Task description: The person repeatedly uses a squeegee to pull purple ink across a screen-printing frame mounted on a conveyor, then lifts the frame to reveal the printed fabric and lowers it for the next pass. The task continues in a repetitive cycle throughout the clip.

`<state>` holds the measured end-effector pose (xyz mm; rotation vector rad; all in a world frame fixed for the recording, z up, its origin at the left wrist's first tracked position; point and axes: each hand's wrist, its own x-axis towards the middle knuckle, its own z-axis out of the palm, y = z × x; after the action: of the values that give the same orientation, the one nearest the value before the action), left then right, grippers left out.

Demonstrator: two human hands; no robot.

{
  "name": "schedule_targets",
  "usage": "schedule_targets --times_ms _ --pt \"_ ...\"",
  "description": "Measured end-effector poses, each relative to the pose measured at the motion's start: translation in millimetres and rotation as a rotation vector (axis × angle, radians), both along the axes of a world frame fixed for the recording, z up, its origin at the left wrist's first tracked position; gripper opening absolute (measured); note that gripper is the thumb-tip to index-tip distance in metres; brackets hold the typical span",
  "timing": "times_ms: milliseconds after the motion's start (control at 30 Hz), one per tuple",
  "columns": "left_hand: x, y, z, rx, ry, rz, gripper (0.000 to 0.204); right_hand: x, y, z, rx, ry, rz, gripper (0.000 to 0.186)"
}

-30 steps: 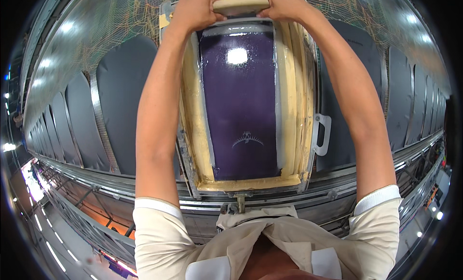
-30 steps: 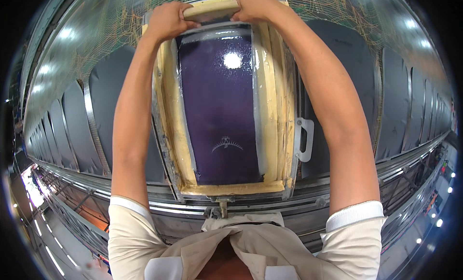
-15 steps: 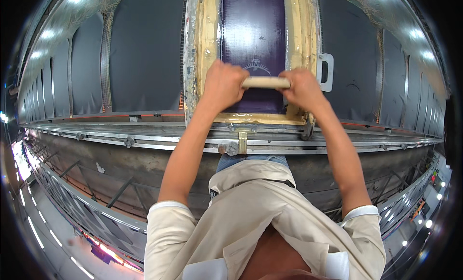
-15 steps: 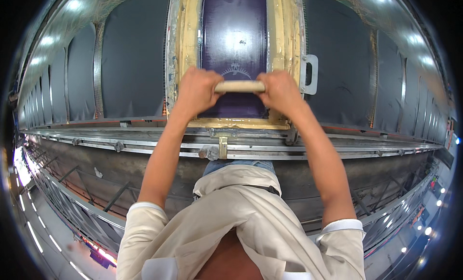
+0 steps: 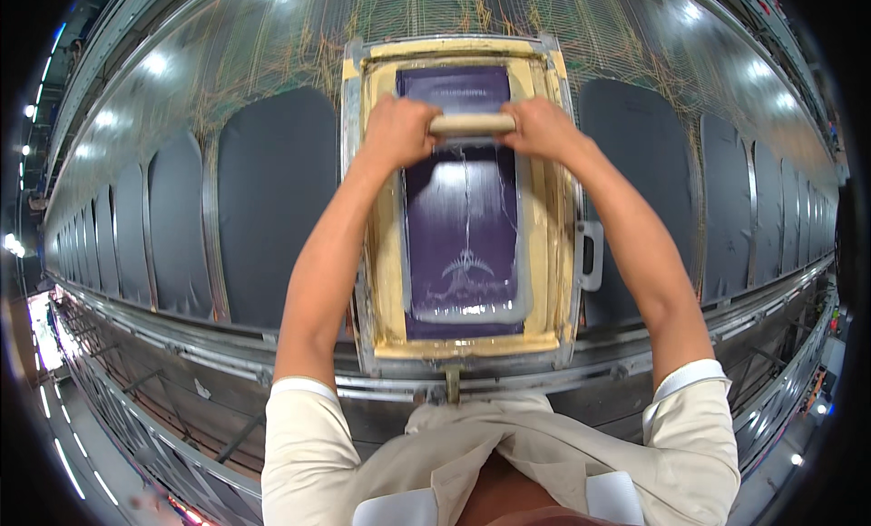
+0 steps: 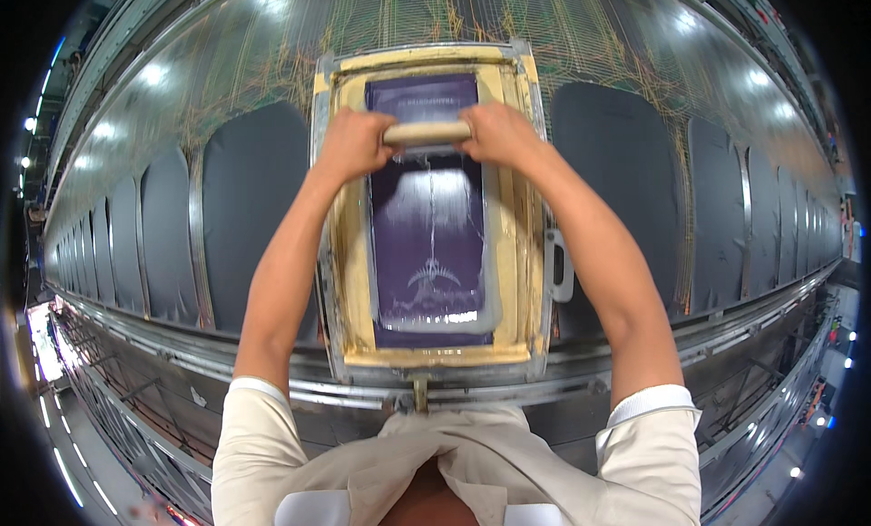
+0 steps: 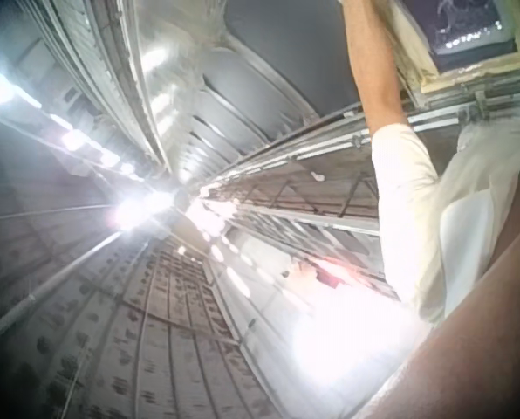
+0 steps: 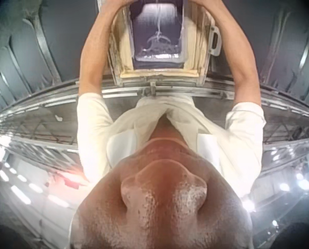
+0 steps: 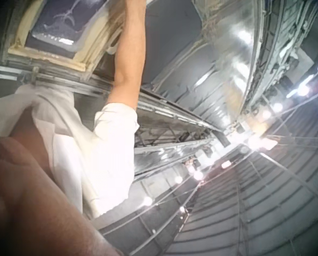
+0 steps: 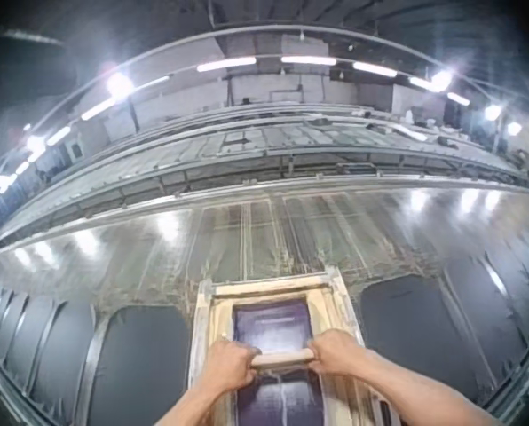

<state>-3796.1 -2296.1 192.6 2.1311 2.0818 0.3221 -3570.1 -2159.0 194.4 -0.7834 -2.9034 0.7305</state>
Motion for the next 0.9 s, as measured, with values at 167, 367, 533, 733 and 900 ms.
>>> schedule_targets --times_ms 167,367,533,733,900 --pt "-55 107 -12 0.064 0.127 -0.005 0.024 -54 117 -24 0.040 0.034 0.056 0.030" --pt "-72 137 -21 -0.025 0.022 0.074 0.037 -80 148 -31 0.008 0.027 -0.004 0.032" --pt "-50 123 -7 -0.046 0.036 0.086 0.035 -65 124 -29 0.108 -0.041 -0.070 0.032" --pt "-13 32 -22 0.018 0.003 0.062 0.033 -16 38 -32 -0.004 0.080 0.001 0.026" --pt "58 -84 -19 0.001 -0.072 0.032 0.024 55 -85 -25 -0.045 0.052 -0.022 0.024"
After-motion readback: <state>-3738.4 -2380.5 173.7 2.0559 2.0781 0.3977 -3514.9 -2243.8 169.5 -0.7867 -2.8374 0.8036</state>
